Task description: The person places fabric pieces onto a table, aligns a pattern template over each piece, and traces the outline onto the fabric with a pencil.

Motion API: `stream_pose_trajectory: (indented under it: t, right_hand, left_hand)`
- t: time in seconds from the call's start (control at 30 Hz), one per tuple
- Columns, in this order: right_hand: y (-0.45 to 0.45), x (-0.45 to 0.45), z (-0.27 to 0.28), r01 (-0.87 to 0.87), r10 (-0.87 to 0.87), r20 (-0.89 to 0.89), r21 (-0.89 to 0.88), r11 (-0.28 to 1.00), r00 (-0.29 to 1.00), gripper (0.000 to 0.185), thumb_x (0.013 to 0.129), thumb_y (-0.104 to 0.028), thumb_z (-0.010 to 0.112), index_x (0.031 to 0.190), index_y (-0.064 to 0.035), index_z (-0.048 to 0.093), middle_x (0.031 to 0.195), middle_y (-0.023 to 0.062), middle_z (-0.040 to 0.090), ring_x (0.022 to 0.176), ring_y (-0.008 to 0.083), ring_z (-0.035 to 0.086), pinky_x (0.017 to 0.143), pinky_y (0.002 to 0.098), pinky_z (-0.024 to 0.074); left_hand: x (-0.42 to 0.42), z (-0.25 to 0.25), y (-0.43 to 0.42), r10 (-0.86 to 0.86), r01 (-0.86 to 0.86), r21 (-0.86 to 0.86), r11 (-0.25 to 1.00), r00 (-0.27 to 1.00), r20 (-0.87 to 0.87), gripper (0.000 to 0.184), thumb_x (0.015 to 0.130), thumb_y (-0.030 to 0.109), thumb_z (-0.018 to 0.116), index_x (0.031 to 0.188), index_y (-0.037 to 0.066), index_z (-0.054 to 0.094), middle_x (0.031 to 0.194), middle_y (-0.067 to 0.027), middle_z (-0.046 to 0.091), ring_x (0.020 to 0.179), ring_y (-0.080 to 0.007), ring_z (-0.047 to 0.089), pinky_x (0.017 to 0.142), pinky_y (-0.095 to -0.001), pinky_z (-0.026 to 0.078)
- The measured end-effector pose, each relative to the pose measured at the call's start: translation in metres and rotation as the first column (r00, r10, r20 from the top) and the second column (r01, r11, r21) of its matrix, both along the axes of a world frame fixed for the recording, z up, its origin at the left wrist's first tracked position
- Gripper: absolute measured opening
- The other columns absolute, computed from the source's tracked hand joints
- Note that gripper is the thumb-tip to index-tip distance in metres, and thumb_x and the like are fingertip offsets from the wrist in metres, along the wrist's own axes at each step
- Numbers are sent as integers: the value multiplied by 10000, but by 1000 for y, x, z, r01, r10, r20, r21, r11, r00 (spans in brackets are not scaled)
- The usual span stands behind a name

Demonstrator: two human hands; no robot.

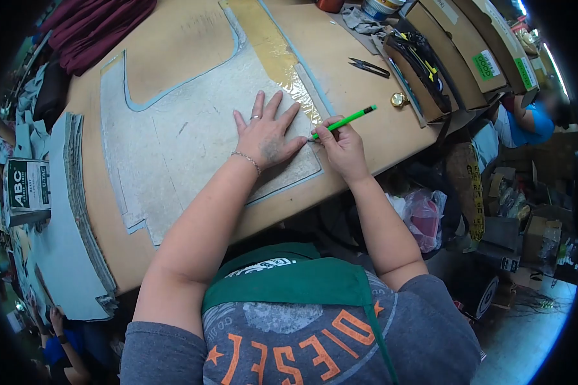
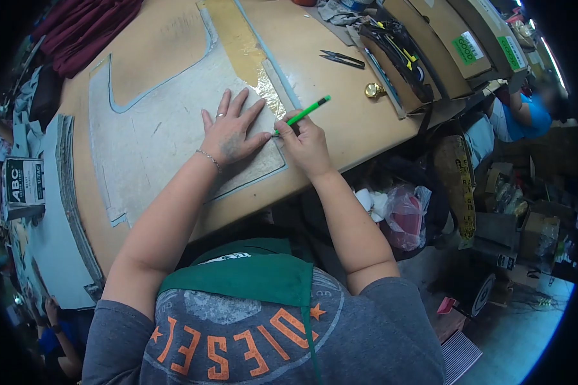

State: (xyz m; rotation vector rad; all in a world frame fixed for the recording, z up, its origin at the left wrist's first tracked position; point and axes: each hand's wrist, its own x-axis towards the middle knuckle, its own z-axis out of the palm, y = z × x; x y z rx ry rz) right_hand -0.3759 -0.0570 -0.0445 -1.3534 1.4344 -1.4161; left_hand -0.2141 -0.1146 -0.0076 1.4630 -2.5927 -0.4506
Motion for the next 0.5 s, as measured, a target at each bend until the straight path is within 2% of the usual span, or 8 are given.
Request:
stream_pose_trajectory:
  t: [0.03,0.13,0.23,0.33,0.37,0.5]
  right_hand:
    - [1,1,2,3,-2,-49,5,1000,999,128,823,-130,584,857,-19,532,715,50,585,661,88,553,589,238,447]
    - [-3,-9,5,-22,22,-34,14,1000,999,130,818,-134,588,857,-19,541,700,43,584,641,88,548,586,238,447]
    - [-6,-25,5,49,-51,87,30,998,995,136,812,-141,597,854,-22,548,685,32,580,627,86,540,585,242,445]
    - [-1,-3,15,-25,29,-64,60,998,998,137,812,-146,598,848,-25,546,673,24,576,624,84,536,579,236,441]
    - [-3,-2,9,-40,37,-227,-9,999,973,127,813,-143,597,843,-30,547,670,17,571,624,75,534,573,225,436]
    - [-6,-43,11,102,-97,-124,33,994,987,130,820,-142,590,843,-23,543,673,22,572,624,74,530,569,217,431]
  left_hand:
    - [0,-1,0,-2,2,8,1000,1000,10,660,702,525,550,1284,271,370,1402,-70,205,1307,-316,104,934,-673,112]
    - [0,-2,0,0,0,27,1000,1000,-5,657,699,531,548,1283,287,369,1405,-62,198,1311,-309,89,935,-673,101]
    - [0,0,0,-1,1,39,999,1000,-4,654,702,529,546,1284,287,367,1406,-59,196,1312,-307,86,932,-676,102]
    - [0,1,0,-4,4,43,999,1000,0,656,703,529,545,1286,288,365,1406,-56,197,1311,-306,88,934,-675,103]
    - [0,1,0,-2,2,40,999,1000,1,655,704,527,545,1286,287,365,1407,-55,196,1311,-306,87,934,-674,104]
    - [0,-1,0,-5,5,54,999,1000,6,673,693,526,552,1291,283,361,1411,-55,185,1313,-307,73,934,-674,98]
